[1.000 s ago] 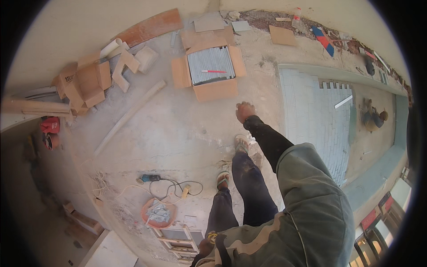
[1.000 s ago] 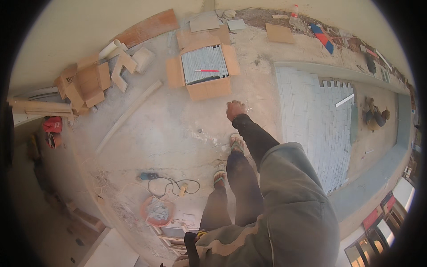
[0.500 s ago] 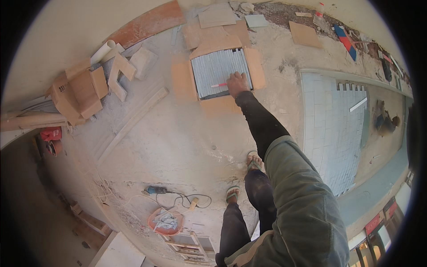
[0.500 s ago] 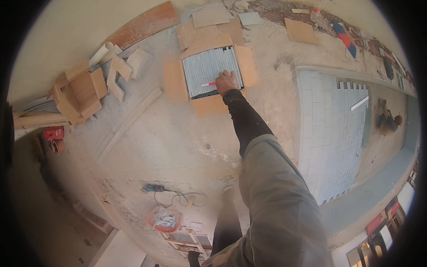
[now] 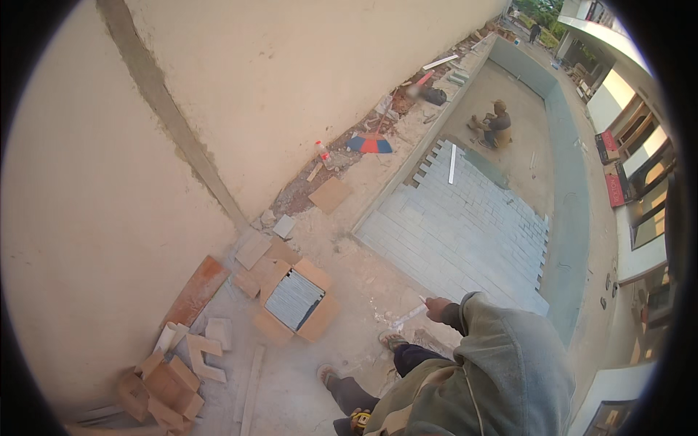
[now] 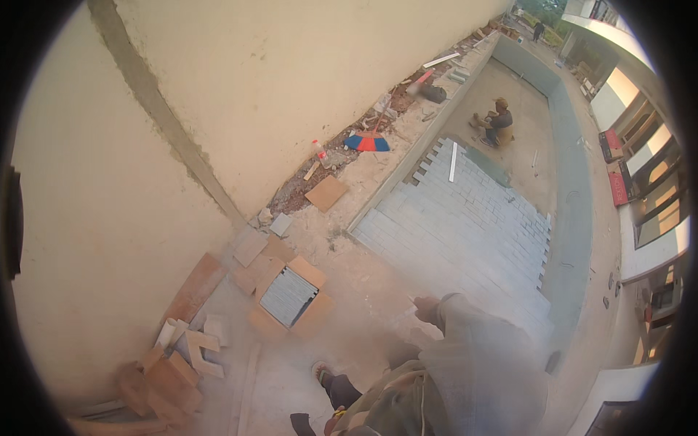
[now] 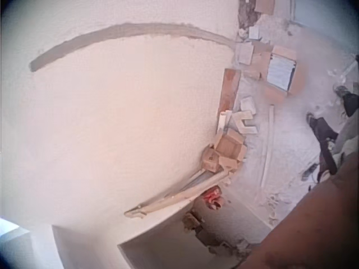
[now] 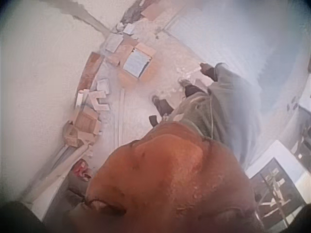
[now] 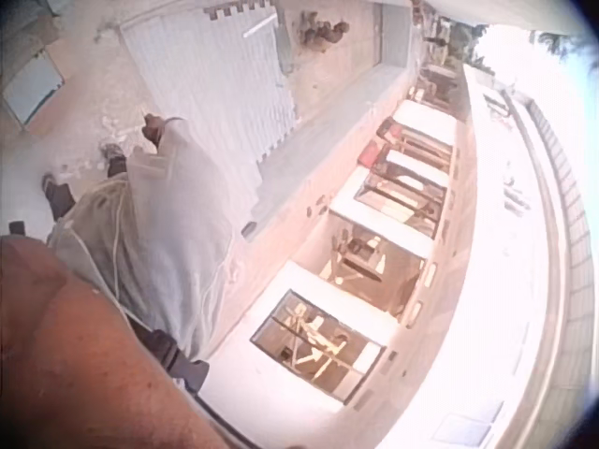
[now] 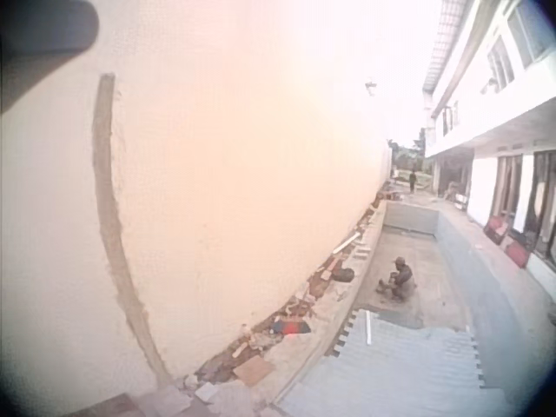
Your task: The person measures and marks a large tile with a tape measure and a pencil, carries a long decorative tile border from an interior room to the outdoor pool area, and then aligns and marks the border piece against the larger tile to prepare for cutting.
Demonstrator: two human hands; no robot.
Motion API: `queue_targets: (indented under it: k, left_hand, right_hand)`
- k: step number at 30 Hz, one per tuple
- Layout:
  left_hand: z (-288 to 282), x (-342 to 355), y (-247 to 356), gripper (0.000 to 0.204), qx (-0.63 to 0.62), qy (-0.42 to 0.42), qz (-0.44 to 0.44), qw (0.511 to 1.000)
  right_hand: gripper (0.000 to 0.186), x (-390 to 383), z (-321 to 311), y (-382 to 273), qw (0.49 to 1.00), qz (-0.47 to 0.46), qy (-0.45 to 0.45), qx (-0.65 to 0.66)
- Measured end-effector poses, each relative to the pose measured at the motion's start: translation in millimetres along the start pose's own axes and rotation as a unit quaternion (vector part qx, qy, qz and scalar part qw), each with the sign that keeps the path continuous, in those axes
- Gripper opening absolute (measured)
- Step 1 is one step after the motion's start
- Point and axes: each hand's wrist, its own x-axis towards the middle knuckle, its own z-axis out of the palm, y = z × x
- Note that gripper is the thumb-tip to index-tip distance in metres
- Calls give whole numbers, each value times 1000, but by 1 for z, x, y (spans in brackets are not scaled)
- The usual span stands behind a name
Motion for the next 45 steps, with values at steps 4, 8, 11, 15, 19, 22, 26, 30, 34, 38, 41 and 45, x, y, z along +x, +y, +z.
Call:
queue_targets:
  k: [4,8,11,15,19,22,26,30,34,38,41,45]
  left_hand:
    - [-29,-2,84,42,211,-73,133,966]
    - [-14,-32,178,41,93,-188,73,975]
    - [15,-61,217,43,162,-280,124,938]
    - [67,-39,219,50,110,-430,8,896]
    - [110,1,205,71,137,-465,-60,873]
    - [150,-4,203,75,218,-438,-133,862]
    - [215,-19,190,74,361,-335,-143,859]
    - [262,6,181,61,610,-254,10,751]
    - [258,24,186,40,767,-381,294,425]
    - [268,23,179,25,829,-398,252,301]
    - [305,28,174,25,836,-389,332,201]
    - [369,54,186,25,816,-492,230,200]
  right_hand:
    - [24,-98,-36,12,991,62,72,96]
    - [15,-175,-24,-81,884,-1,310,350]
    - [13,-217,3,-169,768,-139,368,506]
    - [36,-244,19,-232,776,-229,336,482]
    - [64,-271,22,-223,758,-240,328,511]
    - [76,-279,17,-191,758,-162,317,546]
    - [65,-272,39,-121,712,-93,329,613]
    - [46,-257,87,-36,569,-32,198,798]
    - [32,-277,165,17,334,-55,117,934]
    - [35,-317,231,23,162,-56,120,978]
    - [45,-339,256,-4,486,189,178,834]
    - [63,-339,235,-45,571,280,189,748]
